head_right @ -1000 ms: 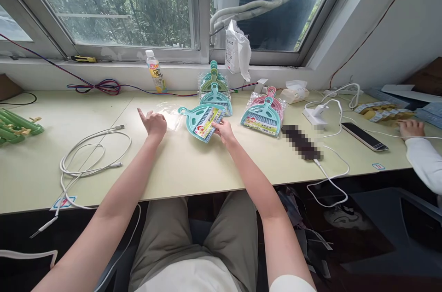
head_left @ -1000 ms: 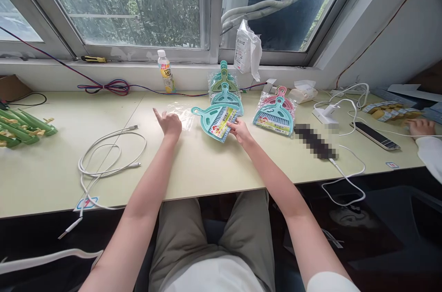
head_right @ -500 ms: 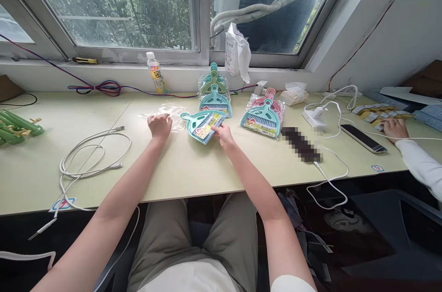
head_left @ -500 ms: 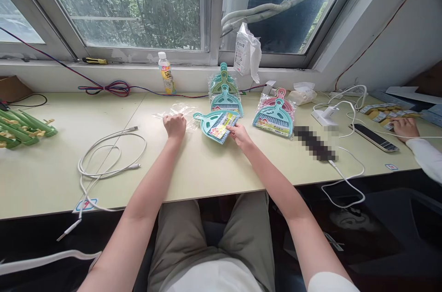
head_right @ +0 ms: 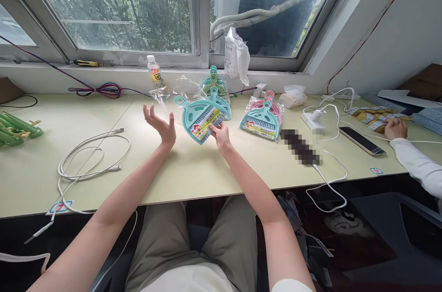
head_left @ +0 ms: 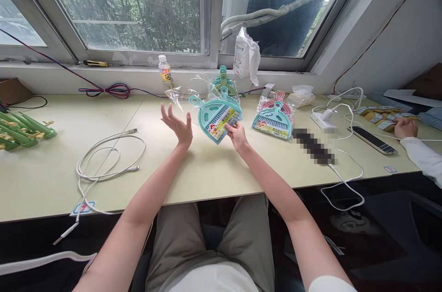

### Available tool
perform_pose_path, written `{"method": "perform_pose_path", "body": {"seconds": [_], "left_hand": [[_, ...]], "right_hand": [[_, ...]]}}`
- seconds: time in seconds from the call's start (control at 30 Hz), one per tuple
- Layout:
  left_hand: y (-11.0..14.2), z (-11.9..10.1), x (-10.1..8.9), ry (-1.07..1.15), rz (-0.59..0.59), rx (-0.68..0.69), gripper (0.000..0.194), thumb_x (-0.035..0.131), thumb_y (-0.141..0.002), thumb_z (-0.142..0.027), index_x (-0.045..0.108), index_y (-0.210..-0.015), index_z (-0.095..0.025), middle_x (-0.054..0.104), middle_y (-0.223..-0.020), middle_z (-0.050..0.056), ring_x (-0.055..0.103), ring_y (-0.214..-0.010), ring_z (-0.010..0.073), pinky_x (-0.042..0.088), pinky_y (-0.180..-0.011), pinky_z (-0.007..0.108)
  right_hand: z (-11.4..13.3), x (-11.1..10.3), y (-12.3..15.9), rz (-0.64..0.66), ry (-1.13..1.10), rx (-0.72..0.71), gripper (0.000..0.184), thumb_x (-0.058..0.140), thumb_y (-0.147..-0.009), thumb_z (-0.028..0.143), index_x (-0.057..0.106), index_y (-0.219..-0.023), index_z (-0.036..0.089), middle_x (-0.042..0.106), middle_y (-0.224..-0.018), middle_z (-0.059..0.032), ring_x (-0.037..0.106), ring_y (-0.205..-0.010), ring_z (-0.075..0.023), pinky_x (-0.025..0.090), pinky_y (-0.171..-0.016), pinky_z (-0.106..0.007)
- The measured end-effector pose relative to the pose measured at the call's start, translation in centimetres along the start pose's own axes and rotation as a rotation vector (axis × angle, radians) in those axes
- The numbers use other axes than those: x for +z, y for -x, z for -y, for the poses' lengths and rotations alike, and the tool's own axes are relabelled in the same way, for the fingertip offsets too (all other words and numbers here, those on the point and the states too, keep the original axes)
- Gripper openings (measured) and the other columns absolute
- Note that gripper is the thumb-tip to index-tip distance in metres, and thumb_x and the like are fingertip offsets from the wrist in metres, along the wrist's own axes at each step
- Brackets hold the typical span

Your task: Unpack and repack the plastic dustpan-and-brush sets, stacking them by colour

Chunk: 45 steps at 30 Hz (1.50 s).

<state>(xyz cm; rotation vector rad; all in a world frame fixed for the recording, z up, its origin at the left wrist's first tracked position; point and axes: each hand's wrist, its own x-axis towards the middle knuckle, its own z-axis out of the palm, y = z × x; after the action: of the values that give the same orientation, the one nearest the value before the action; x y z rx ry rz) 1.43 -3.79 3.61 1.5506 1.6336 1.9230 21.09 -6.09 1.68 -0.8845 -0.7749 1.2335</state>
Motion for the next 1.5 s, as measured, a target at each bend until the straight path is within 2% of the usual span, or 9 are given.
{"method": "perform_pose_path", "body": {"seconds": [0.07, 0.2, 0.37, 0.57, 0.63, 0.83, 1.07, 1.33, 1.5], "left_hand": [[-0.6, 0.5, 0.7, 0.224, 0.056, -0.171, 0.067, 0.055, -0.091, -0.053, 0.032, -0.149, -0.027, 0.028, -0.161, 0.013, 0.025, -0.150, 0.0287, 0.026, -0.118, 0.048], [-1.4, 1.7, 2.0, 0.602, 0.500, -0.476, 0.062, 0.062, -0.083, -0.062, 0.049, -0.132, -0.027, 0.062, -0.131, 0.011, 0.063, -0.119, 0.0260, 0.052, -0.094, 0.039], [-0.1, 1.2, 2.4, 0.736, 0.715, -0.560, 0.051, 0.073, -0.074, -0.050, 0.062, -0.114, -0.021, 0.073, -0.106, 0.005, 0.070, -0.095, 0.0203, 0.056, -0.083, 0.032], [1.6, -0.3, 2.4, 0.745, 1.090, -0.687, 0.049, 0.074, -0.076, -0.052, 0.068, -0.111, -0.019, 0.074, -0.111, 0.010, 0.069, -0.108, 0.0284, 0.053, -0.097, 0.043], [1.9, -0.4, 2.6, 0.790, 1.096, -0.692, 0.050, 0.068, -0.080, -0.056, 0.068, -0.115, -0.020, 0.073, -0.117, 0.009, 0.066, -0.117, 0.0298, 0.051, -0.102, 0.045], [2.7, 0.3, 3.4, 0.868, 0.878, -0.649, 0.047, 0.066, -0.083, -0.053, 0.068, -0.116, -0.020, 0.071, -0.123, 0.008, 0.060, -0.126, 0.0293, 0.048, -0.110, 0.045], [4.4, 0.0, 3.8, 0.866, 0.999, -0.714, 0.043, 0.073, -0.082, -0.041, 0.066, -0.118, -0.018, 0.072, -0.121, 0.010, 0.066, -0.116, 0.0271, 0.051, -0.105, 0.042], [4.9, -0.6, 3.8, 0.860, 0.920, -0.697, 0.045, 0.080, -0.077, -0.033, 0.065, -0.117, -0.018, 0.071, -0.123, 0.010, 0.066, -0.116, 0.0262, 0.052, -0.100, 0.040], [6.9, -0.5, 4.6, 0.826, 1.075, -0.726, 0.057, 0.082, -0.074, -0.042, 0.062, -0.123, -0.021, 0.072, -0.119, 0.013, 0.067, -0.114, 0.0296, 0.050, -0.100, 0.044]], "right_hand": [[0.1, 0.0, 0.0, 0.005, -0.002, -0.013, 0.029, 0.079, -0.072, 0.020, 0.062, -0.095, 0.020, 0.074, -0.102, -0.0053, 0.071, -0.102, -0.0218, 0.061, -0.094, -0.038], [-0.1, 0.0, 0.1, 0.025, 0.021, -0.010, 0.031, 0.080, -0.071, 0.022, 0.062, -0.096, 0.020, 0.074, -0.101, -0.0058, 0.071, -0.103, -0.0227, 0.060, -0.093, -0.039], [-0.3, -0.2, -0.3, -0.038, 0.050, -0.031, 0.032, 0.081, -0.070, 0.026, 0.061, -0.095, 0.020, 0.073, -0.100, -0.0066, 0.071, -0.099, -0.0227, 0.061, -0.092, -0.041], [0.3, -0.7, -0.6, -0.109, 0.048, -0.160, 0.032, 0.077, -0.073, 0.030, 0.060, -0.098, 0.021, 0.071, -0.109, -0.0071, 0.068, -0.105, -0.0212, 0.059, -0.093, -0.038], [0.4, -0.8, -0.6, -0.111, 0.061, -0.168, 0.032, 0.077, -0.073, 0.030, 0.060, -0.098, 0.021, 0.071, -0.109, -0.0070, 0.068, -0.106, -0.0211, 0.059, -0.093, -0.038], [0.2, -0.5, -0.5, -0.079, 0.073, -0.158, 0.032, 0.077, -0.072, 0.030, 0.059, -0.097, 0.020, 0.072, -0.106, -0.0081, 0.069, -0.100, -0.0214, 0.059, -0.088, -0.038], [0.3, -0.6, -0.7, -0.133, 0.083, -0.215, 0.033, 0.077, -0.072, 0.030, 0.061, -0.097, 0.019, 0.072, -0.099, -0.0061, 0.068, -0.094, -0.0200, 0.059, -0.086, -0.038], [-0.2, -0.5, -0.7, -0.170, 0.070, -0.228, 0.029, 0.076, -0.072, 0.029, 0.060, -0.094, 0.019, 0.072, -0.096, -0.0060, 0.068, -0.092, -0.0195, 0.058, -0.086, -0.038], [-0.3, -1.0, -0.8, -0.260, 0.134, -0.285, 0.029, 0.073, -0.074, 0.031, 0.061, -0.097, 0.019, 0.071, -0.097, -0.0057, 0.068, -0.095, -0.0189, 0.057, -0.088, -0.037]]}}
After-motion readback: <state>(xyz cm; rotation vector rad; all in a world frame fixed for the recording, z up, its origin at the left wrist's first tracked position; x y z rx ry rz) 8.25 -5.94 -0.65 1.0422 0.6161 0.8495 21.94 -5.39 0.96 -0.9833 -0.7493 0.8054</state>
